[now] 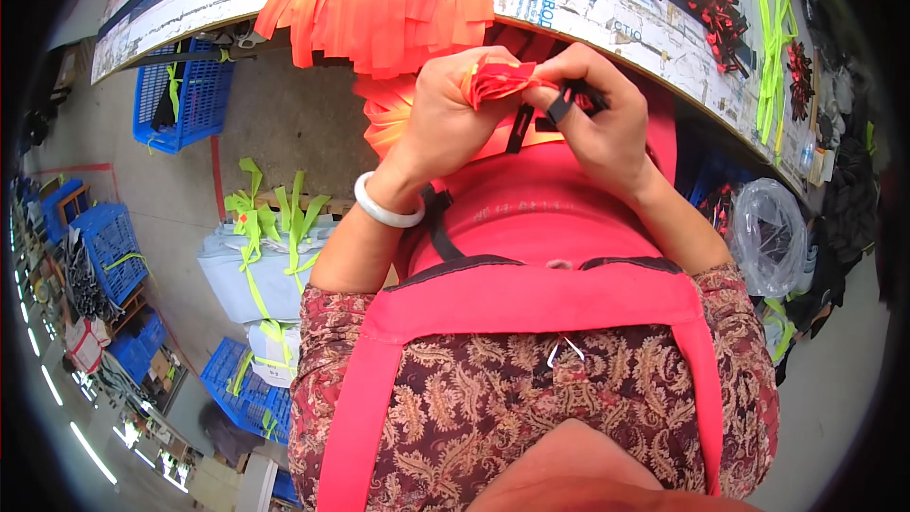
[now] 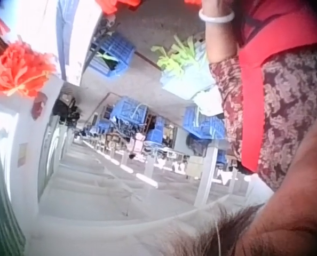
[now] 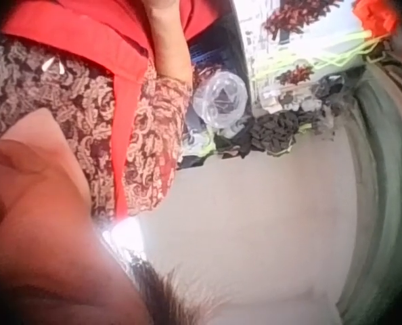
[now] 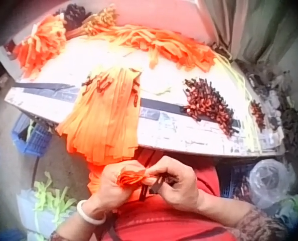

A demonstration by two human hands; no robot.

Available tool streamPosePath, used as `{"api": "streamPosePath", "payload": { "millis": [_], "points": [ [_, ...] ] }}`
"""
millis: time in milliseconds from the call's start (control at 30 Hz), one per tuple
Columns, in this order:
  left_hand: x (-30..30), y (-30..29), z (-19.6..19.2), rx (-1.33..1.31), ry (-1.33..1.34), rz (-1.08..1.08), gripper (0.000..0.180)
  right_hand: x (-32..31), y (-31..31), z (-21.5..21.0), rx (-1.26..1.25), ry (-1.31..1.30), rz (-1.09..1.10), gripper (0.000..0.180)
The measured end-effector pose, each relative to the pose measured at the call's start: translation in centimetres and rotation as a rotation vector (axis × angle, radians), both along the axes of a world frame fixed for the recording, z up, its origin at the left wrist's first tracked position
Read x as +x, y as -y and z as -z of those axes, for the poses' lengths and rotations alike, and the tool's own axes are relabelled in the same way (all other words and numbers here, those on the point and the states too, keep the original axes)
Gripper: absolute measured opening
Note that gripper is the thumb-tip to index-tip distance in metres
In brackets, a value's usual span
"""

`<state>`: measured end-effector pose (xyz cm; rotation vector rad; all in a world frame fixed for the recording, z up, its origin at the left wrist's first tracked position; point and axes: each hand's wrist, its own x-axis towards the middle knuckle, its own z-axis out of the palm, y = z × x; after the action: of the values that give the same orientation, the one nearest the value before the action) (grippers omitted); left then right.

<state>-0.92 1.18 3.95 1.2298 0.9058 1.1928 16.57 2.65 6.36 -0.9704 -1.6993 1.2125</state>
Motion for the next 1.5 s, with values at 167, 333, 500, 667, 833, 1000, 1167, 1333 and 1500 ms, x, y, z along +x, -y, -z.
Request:
{"api": "streamPosePath", "payload": {
  "millis": [167,333,500,667,833,1000,1167,1333,1500],
  "points": [
    [0.0,0.1,0.7,-0.045,-0.082,-0.009,0.004,0.4,0.4,1.0,-0.063,0.041,-0.017,0.013],
    [-1.0,-0.8,1.0,-0.101,0.005,0.054,0.009,1.0,-0.6,1.4,-0.167,0.069,-0.052,0.015],
    [-1.1,-0.8,0.9,-0.027,0.026,0.011,0.006,0.5,-1.2,0.9,-0.144,0.147,-0.133,0.013],
    [0.3,-0.5,0.6,0.047,0.016,-0.029,0.003,-0.5,-0.1,5.2,-0.161,0.108,-0.225,0.009],
    [-3.6,-1.6,0.6,-0.223,0.346,-0.418,0.006,-1.2,-7.0,0.9,-0.232,0.212,-0.138,0.033],
    [-4.9,0.1,1.2,-0.227,0.383,-0.412,0.007,-6.9,-17.4,-9.3,-0.512,-0.001,-0.204,0.029],
    [-2.5,-1.5,0.5,-0.294,0.4,-0.236,0.012,-4.9,-29.2,4.0,0.26,0.081,0.125,0.03],
    [-4.4,-0.9,1.0,-0.396,0.481,-0.179,0.015,-6.1,-15.4,0.3,-0.177,0.187,-0.109,0.025],
    [-3.6,-1.4,1.6,-0.461,0.423,-0.042,0.015,-3.1,-8.5,0.0,-0.059,0.219,-0.219,0.021]
  ]
}}
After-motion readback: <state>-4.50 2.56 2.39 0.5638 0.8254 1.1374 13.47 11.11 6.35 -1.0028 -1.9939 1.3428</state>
